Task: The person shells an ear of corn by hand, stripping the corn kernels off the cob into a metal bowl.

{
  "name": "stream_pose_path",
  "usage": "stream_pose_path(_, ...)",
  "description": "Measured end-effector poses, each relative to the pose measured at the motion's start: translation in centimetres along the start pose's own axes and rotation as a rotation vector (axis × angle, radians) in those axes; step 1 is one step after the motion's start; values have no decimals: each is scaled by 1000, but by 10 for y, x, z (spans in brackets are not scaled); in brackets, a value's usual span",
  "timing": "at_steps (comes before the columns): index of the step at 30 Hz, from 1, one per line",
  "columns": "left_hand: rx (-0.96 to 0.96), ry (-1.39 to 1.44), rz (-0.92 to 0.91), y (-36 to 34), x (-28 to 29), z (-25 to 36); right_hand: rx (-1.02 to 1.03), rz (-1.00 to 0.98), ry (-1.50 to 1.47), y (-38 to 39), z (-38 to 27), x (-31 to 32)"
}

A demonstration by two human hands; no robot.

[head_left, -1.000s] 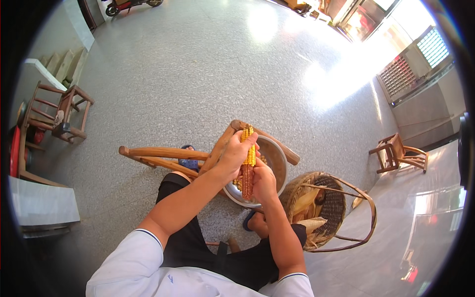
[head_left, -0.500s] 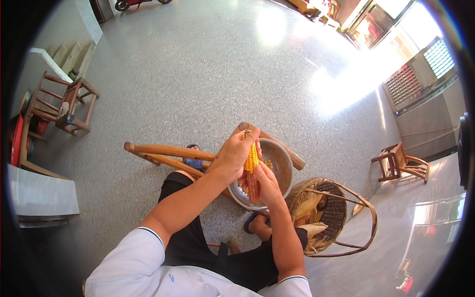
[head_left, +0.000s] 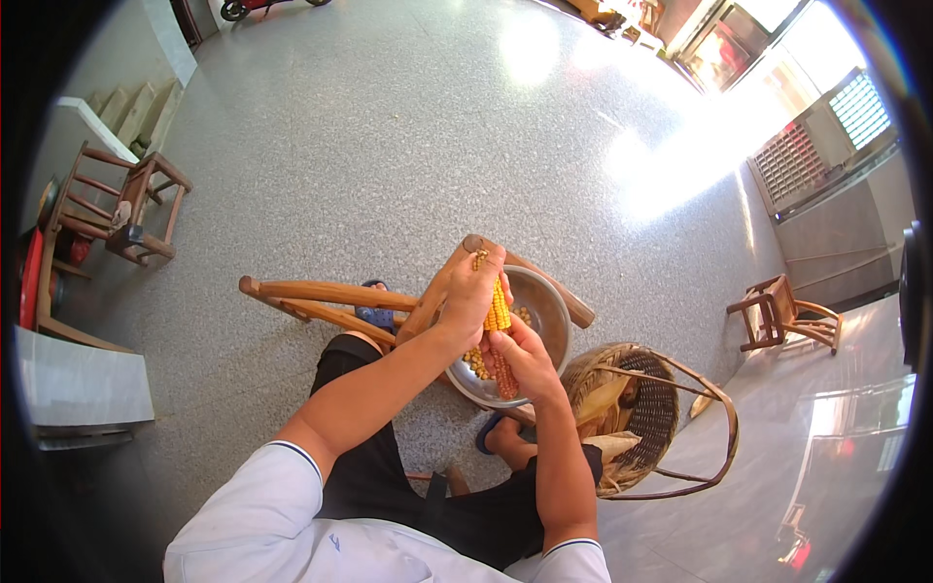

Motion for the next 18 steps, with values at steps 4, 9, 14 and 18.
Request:
stream_pose_path(4, -24, -35, 22, -1, 3, -1, -4, 49, 125, -2, 2, -2)
stream_pose_path(9, -6, -56, 40, 1, 3, 2, 132, 282, 735, 1, 1, -11)
stream_pose_path(14, -19, -100, 62, 1, 3, 2, 254, 437, 1024, 4, -4, -21)
stream_pose_path(18, 15, -72, 79, -1, 8, 2, 290, 387, 821, 2, -6, -14)
Point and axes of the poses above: each hand's wrist, its own y-axis away from the middle knuckle, its own x-axis out of the back of the hand, z = x × y, the point moved 4 cm from there along -y, towards the middle knuckle, and after that the axes turned 1 degree about -y, right-handed, at the moved point
